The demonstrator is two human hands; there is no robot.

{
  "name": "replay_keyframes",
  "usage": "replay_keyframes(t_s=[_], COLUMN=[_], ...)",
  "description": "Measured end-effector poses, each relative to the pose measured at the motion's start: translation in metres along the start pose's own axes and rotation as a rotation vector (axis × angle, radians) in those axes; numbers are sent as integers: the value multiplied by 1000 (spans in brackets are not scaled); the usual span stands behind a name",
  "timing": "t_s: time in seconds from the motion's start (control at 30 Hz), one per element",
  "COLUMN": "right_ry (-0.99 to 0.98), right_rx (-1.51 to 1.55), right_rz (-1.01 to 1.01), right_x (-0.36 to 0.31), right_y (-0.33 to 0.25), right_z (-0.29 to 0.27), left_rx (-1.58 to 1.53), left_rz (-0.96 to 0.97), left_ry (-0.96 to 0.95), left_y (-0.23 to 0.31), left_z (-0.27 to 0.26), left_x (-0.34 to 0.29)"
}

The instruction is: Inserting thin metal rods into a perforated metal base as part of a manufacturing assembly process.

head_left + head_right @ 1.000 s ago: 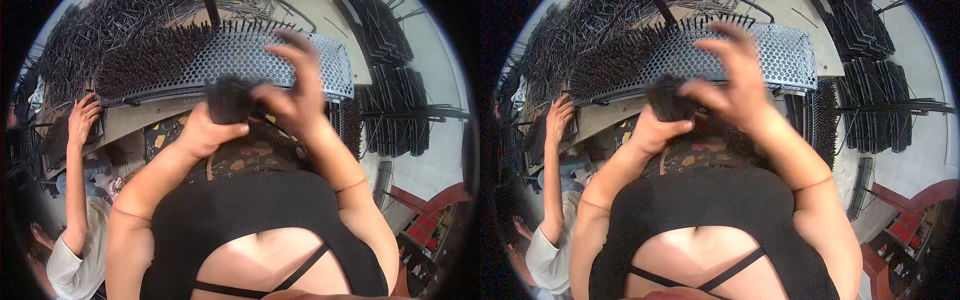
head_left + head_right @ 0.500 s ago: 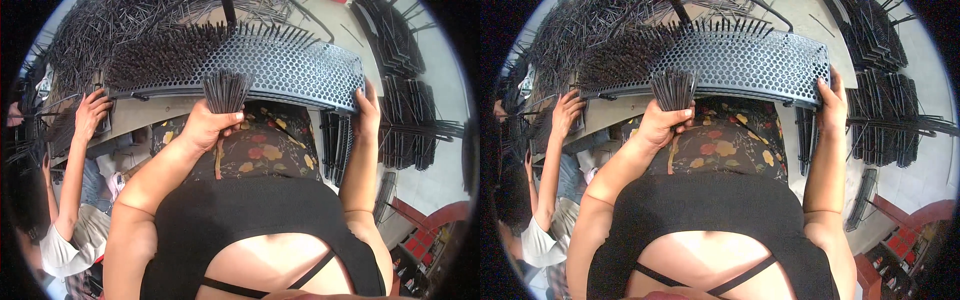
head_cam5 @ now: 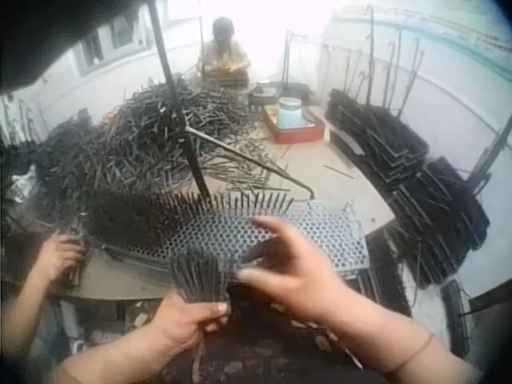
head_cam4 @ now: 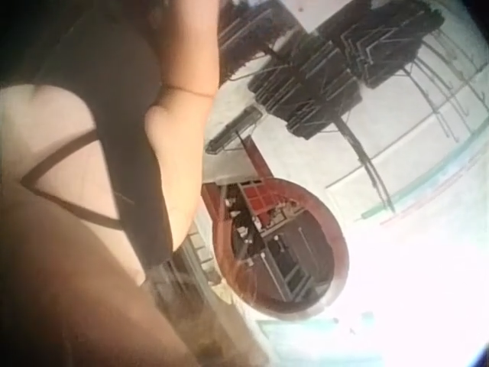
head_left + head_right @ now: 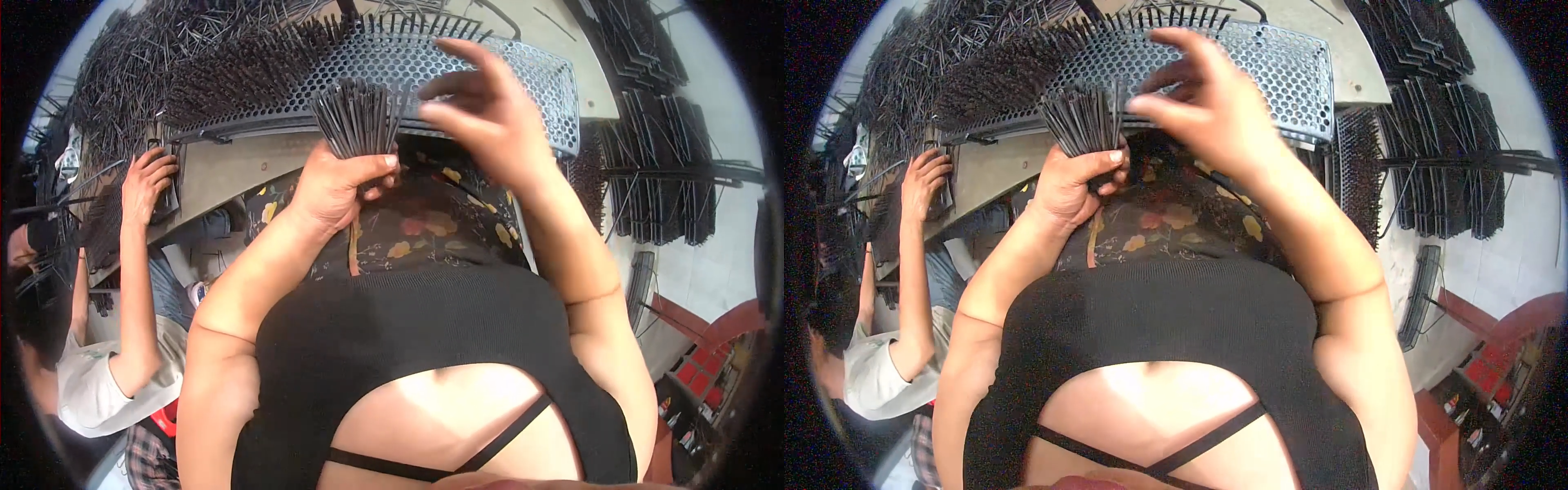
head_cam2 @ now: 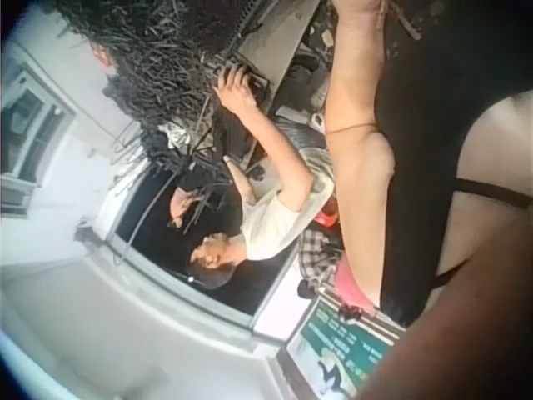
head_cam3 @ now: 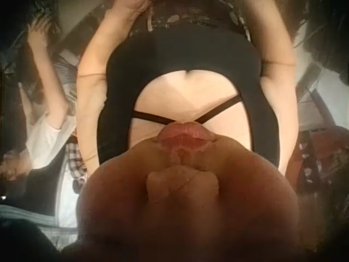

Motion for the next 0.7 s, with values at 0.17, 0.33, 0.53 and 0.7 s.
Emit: replay_keyframes(t_s=[0.17, 0.33, 0.53, 0.7], right_ry=[-135, -124, -166, 48], right_rx=[-36, 127, 136, 109], right_rz=[95, 260, 303, 120], right_x=[0, 7, 15, 63], right_y=[6, 22, 25, 7], right_z=[37, 43, 54, 17], left_rx=[-32, -33, 2, 62], left_rz=[-15, -14, -20, -66], left_ry=[0, 47, 98, 154], left_y=[-1, 2, 5, 0], left_z=[-4, -18, -26, -38], left_x=[-10, -5, -2, 6])
Point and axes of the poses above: each hand's wrist, its own x-axis towards the middle knuckle, its own z-axis out of the palm, y = z × x, the point moved 9 cm from there along x, towards the middle knuckle, and after that the axes turned 15 degrees about y, right-handed, at the moved point
